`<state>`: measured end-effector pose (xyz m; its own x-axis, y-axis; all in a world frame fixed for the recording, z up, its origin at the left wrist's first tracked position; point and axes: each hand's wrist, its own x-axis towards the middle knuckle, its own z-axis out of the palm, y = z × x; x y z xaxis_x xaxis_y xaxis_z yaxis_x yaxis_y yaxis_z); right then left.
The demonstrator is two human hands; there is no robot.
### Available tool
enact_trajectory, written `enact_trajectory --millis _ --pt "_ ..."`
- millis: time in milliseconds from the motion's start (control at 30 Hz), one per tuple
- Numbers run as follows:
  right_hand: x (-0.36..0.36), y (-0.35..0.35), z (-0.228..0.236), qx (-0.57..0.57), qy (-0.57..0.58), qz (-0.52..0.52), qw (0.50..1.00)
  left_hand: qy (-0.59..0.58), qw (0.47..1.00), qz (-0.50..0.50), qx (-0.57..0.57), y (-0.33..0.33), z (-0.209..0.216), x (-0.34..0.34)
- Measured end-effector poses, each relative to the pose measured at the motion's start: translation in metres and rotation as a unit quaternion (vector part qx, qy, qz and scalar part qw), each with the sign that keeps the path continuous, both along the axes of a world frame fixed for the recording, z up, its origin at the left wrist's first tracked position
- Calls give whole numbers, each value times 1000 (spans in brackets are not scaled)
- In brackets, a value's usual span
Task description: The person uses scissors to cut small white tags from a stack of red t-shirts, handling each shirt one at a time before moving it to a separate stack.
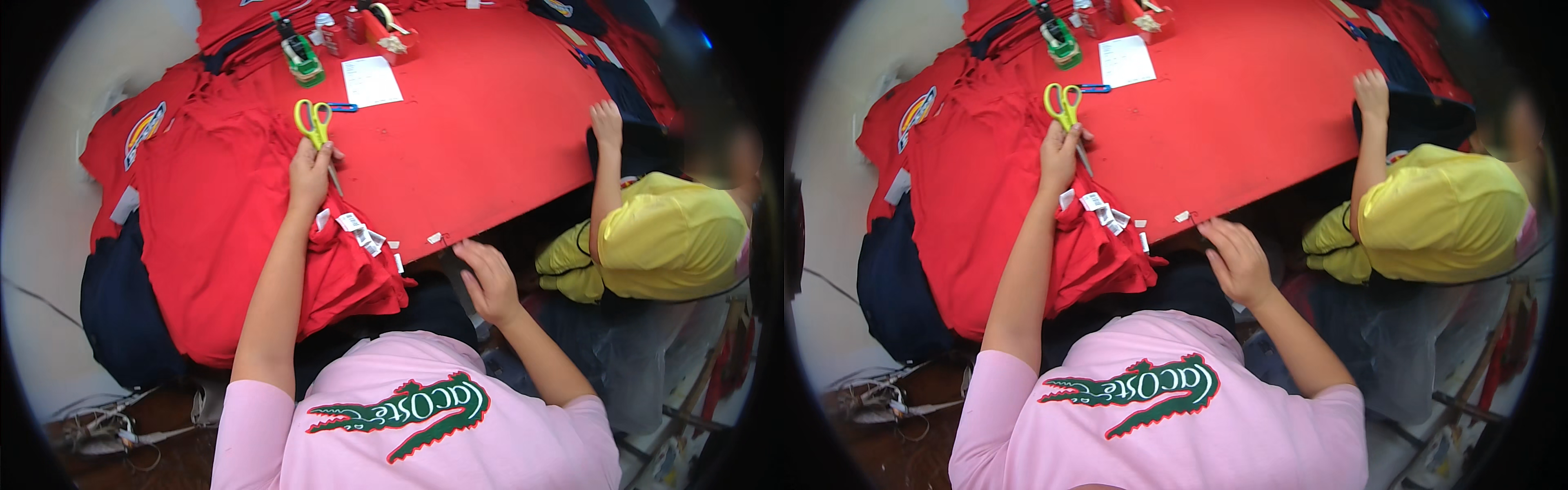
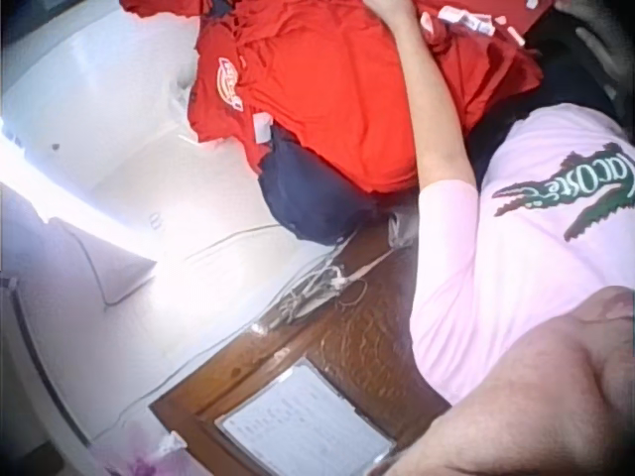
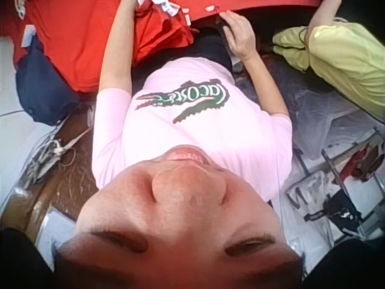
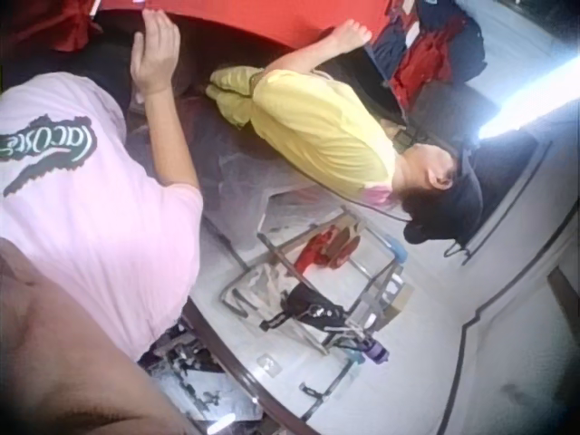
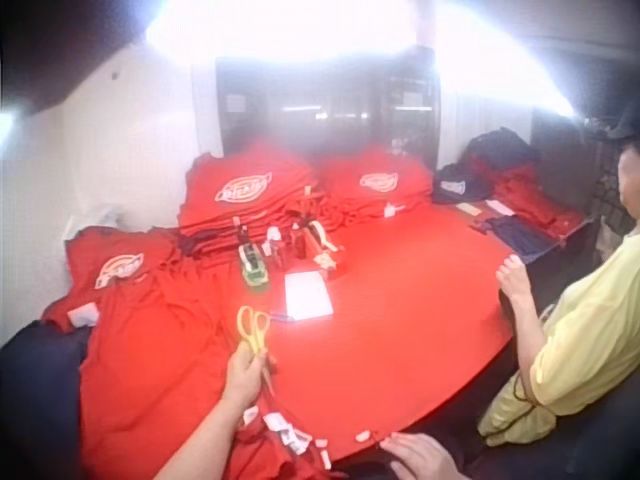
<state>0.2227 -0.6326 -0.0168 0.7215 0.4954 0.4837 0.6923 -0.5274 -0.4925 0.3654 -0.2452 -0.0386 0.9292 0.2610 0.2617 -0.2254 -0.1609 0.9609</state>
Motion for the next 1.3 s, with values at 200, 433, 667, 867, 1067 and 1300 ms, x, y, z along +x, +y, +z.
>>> enact_trajectory --millis 200,433,667,867,1067,1300 --pt "97 146 -21 -111 -36 55 992 -3 997 11 -81 4 7 4" --pt "100 133 -22 -193 -11 -79 978 20 960 28 -276 13 23 0" --pt "-90 -20 -110 -206 235 -184 932 58 956 49 -284 20 21 2" --pt "-161 -71 -127 37 682 -169 710 222 939 2 -262 -25 40 19" --pt "-52 -24 -71 224 470 -90 849 261 928 -116 -240 -109 32 26" --pt "48 72 28 -48 23 101 993 181 981 -57 -43 -95 58 -21"
